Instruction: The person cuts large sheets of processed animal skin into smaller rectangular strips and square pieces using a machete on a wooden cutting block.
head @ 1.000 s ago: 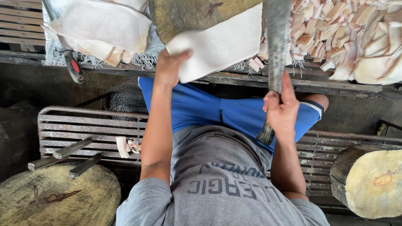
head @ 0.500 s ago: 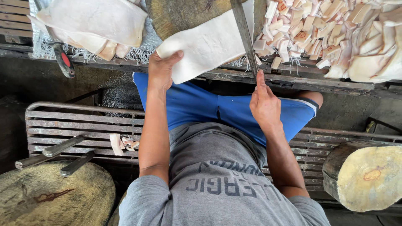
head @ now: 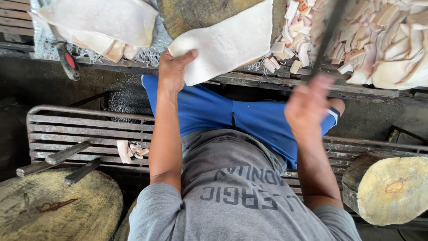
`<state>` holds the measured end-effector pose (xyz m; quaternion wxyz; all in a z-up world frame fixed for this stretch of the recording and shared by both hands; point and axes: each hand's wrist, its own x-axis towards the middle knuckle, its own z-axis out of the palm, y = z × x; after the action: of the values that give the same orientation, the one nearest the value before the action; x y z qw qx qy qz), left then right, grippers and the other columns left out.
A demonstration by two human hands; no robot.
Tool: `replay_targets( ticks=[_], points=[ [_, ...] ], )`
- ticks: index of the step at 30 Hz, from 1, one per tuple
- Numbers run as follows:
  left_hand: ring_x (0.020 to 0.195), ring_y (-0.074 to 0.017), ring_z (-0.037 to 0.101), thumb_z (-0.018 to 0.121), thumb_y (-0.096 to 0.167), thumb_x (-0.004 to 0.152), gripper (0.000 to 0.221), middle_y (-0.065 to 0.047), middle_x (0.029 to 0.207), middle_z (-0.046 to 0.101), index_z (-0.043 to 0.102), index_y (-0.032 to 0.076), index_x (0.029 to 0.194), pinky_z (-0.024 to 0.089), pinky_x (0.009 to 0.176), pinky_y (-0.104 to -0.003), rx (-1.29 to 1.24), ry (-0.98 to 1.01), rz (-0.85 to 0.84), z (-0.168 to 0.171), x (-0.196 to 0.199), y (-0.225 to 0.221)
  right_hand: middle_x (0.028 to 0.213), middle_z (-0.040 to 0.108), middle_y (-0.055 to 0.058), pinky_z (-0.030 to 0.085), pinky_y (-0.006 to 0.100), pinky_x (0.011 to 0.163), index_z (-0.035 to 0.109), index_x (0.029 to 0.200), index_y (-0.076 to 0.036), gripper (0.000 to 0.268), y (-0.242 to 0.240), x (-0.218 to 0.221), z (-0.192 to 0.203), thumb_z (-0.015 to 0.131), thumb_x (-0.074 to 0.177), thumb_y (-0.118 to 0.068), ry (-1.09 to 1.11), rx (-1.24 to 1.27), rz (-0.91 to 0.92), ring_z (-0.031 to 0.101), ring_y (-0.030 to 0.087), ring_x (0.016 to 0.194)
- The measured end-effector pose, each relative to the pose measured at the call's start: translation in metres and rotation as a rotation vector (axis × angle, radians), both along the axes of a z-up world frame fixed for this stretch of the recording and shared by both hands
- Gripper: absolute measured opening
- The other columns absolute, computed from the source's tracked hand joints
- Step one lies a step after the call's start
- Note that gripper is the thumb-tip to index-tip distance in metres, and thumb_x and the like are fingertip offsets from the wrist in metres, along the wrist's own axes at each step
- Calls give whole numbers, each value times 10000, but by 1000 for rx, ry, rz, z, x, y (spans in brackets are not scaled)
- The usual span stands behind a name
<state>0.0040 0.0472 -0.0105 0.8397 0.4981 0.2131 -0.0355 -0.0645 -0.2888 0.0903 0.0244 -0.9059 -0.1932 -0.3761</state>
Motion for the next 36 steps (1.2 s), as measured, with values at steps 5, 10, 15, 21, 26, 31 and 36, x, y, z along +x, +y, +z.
replay_targets(
  ticks=[5,10,15,21,26,31,36],
  points=[
    [961,-217,762,795,-45,830,399,-135,1106,772,684,-47,1213,643,870,-358,-19,-24,19,-1,-11,2,979,690,309,553,529,683,413,1577,-7,647,-9,-7,-23,592,956,1,774,179,37,666,468,766],
    [962,-197,736,793,-58,864,379,-124,1120,760,693,-69,1229,612,875,-327,23,-34,5,-6,-6,8,952,682,291,546,544,739,424,1594,-45,641,-10,-16,-35,570,973,10,821,391,-9,667,488,830],
    [921,-200,748,796,-51,849,359,-137,1080,773,698,-51,1194,624,838,-334,7,-25,28,-18,-11,5,1040,692,291,572,514,770,395,1605,-83,643,1,-22,-48,574,993,4,763,456,13,693,471,881],
    [949,-200,750,811,-38,861,355,-146,1096,774,702,-50,1199,621,862,-331,-4,-36,28,-27,-14,5,977,712,235,560,542,724,395,1606,-135,680,13,-31,-59,619,974,-20,823,383,-5,686,462,809],
    [952,-199,756,808,-32,853,373,-147,1098,774,694,-41,1208,626,857,-329,13,-7,35,-29,-18,5,921,699,217,543,559,690,376,1617,-132,700,23,-22,-61,632,974,-22,906,321,-36,669,461,761],
    [947,-196,751,806,-41,855,372,-145,1103,772,696,-48,1210,624,861,-328,10,-27,29,-25,-18,5,1052,704,251,605,446,742,307,1673,-191,728,15,-25,-19,607,1031,-24,622,324,93,725,394,901],
    [937,-196,753,795,-39,861,344,-142,1088,777,704,-51,1192,625,842,-329,-15,-12,36,-25,-18,2,941,735,144,598,295,602,260,1667,-178,635,-1,-34,10,504,1116,23,370,737,206,696,143,717]
  ],
)
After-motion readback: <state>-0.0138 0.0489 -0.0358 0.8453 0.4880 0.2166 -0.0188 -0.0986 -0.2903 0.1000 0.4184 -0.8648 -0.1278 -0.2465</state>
